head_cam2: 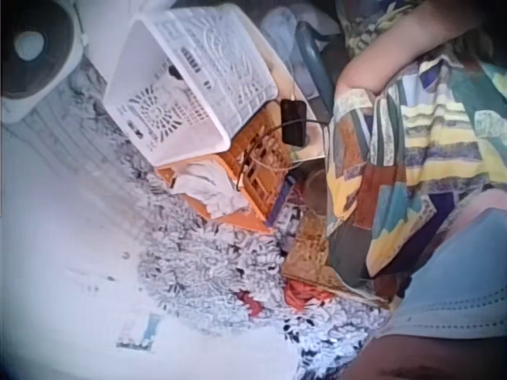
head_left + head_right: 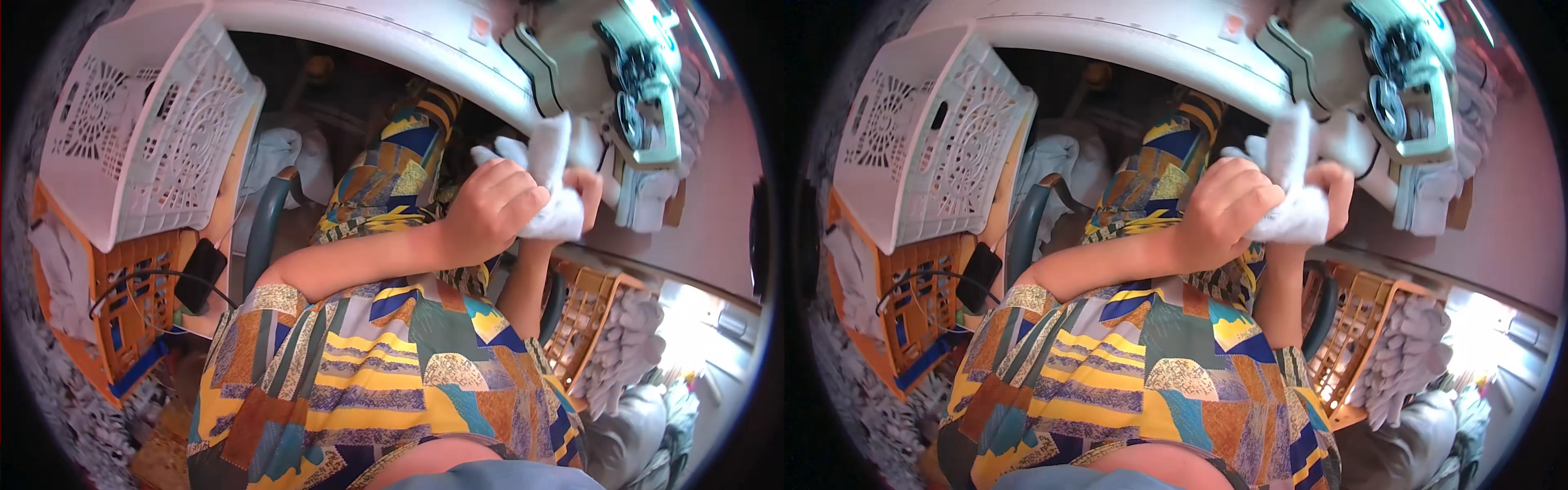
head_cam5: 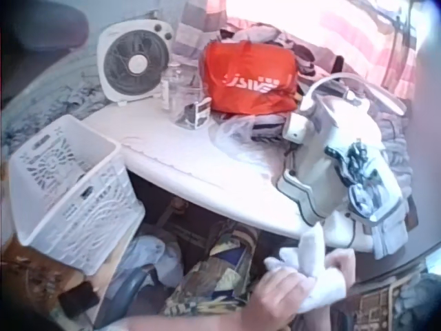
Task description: Sew and turn fabric gloves using a circular overlock machine.
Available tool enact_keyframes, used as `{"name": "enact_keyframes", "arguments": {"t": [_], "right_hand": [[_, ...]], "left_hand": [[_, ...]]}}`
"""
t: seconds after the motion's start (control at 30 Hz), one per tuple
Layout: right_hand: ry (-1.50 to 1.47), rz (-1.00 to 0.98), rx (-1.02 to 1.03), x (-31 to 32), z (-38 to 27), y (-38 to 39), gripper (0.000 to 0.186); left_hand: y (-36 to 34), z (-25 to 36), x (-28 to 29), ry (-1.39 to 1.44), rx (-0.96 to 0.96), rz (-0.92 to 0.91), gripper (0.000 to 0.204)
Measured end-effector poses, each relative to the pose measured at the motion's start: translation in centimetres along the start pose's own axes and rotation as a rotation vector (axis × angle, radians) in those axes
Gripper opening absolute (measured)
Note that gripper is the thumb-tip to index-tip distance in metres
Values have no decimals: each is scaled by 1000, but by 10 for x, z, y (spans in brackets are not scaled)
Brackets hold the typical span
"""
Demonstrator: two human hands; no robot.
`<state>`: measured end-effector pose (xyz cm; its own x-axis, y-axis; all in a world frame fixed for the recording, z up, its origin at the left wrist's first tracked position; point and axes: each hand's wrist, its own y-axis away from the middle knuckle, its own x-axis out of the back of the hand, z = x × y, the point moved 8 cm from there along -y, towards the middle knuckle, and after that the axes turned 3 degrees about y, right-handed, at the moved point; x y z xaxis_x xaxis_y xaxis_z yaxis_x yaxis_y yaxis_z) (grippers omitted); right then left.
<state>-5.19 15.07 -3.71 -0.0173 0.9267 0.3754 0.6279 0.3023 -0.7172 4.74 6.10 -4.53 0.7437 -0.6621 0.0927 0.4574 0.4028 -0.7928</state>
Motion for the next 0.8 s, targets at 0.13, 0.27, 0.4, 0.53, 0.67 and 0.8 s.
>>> {"name": "enact_keyframes", "arguments": {"t": [0.13,0.27,0.4,0.53,0.67,0.8], "right_hand": [[-167,-41,-252,0,16,0,30],[-356,-225,-331,2,29,19,43],[-816,-480,-676,-8,47,52,60],[-1102,-503,-731,-14,34,58,90],[-1289,-396,-787,-25,30,43,112],[-1376,-375,-877,-30,33,45,114]], "left_hand": [[5,6,-17,-79,-75,-88,22],[-1,-15,-11,-94,39,-296,25],[1,-48,-15,121,399,-443,20],[8,-55,-27,298,645,-600,16],[13,-62,-34,438,706,-542,23],[33,-72,-36,518,974,-446,31]]}}
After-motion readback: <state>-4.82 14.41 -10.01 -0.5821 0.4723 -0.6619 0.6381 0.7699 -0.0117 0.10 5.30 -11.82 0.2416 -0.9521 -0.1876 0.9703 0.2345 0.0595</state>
